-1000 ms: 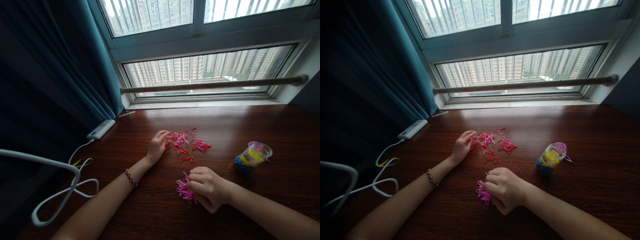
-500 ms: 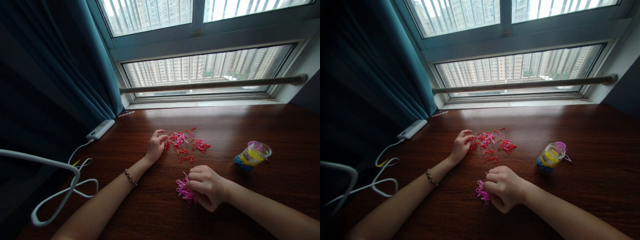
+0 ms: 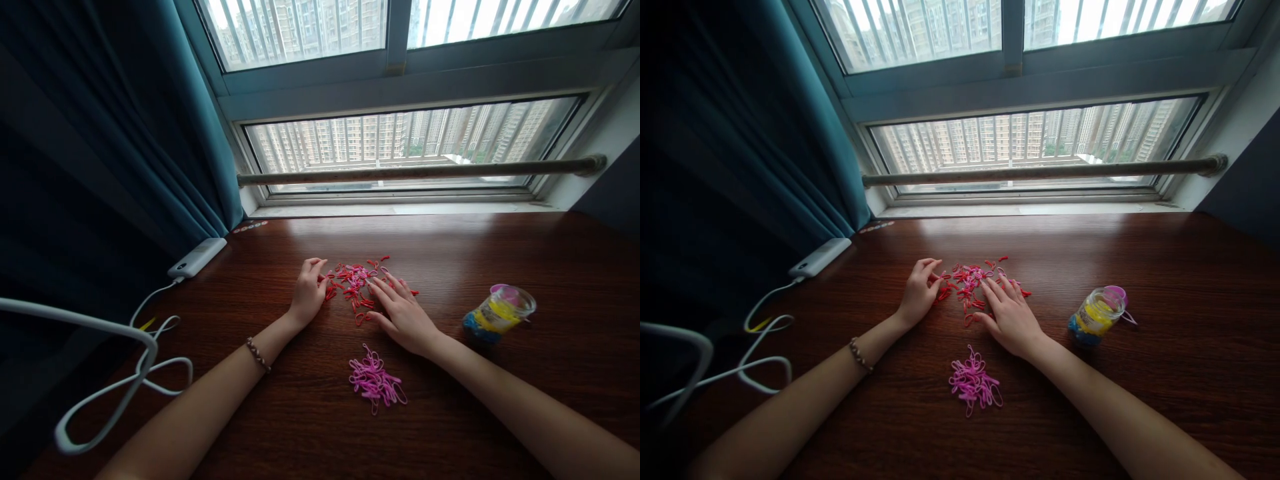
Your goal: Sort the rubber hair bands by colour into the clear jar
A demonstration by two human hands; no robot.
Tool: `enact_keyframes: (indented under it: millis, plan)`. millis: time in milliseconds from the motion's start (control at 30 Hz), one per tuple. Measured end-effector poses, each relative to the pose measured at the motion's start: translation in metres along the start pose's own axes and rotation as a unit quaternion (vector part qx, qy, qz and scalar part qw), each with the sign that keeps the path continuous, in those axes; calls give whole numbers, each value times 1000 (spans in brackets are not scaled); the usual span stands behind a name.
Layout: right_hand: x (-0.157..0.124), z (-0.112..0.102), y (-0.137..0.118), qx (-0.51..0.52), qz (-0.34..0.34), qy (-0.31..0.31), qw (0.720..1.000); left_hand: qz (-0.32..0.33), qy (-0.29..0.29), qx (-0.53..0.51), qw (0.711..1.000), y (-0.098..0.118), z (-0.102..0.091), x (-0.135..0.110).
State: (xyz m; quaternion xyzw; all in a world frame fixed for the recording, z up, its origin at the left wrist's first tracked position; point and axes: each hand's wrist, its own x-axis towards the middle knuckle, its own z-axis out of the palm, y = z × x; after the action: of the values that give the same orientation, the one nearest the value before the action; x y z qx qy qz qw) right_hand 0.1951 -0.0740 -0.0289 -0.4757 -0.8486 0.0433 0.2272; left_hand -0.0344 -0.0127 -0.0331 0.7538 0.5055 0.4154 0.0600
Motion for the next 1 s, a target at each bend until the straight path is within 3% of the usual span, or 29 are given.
enact_keyframes:
  millis: [233, 433, 533, 667, 800, 867, 1000]
  plan:
    - [1, 5, 3, 4, 19, -18, 1000, 32, 10, -17, 999, 2, -1, 0]
    - [2, -2, 8, 140, 26, 72, 987, 123, -44, -39, 991, 18, -6, -5]
    - [0, -6, 10, 223, 55, 133, 964, 229, -119, -66, 964, 38, -9, -15]
    - [-3, -9, 11, 259, 99, 184, 943, 377, -196, -89, 901, 66, -14, -29]
    - [-4, -9, 12, 289, 127, 204, 927, 446, -241, -97, 857, 73, -18, -35]
    - [-4, -8, 14, 315, 143, 204, 916, 438, -227, -89, 865, 68, -19, -33]
    - [-4, -8, 11, 378, 152, 190, 893, 328, -151, 3, 933, 48, -17, -22]
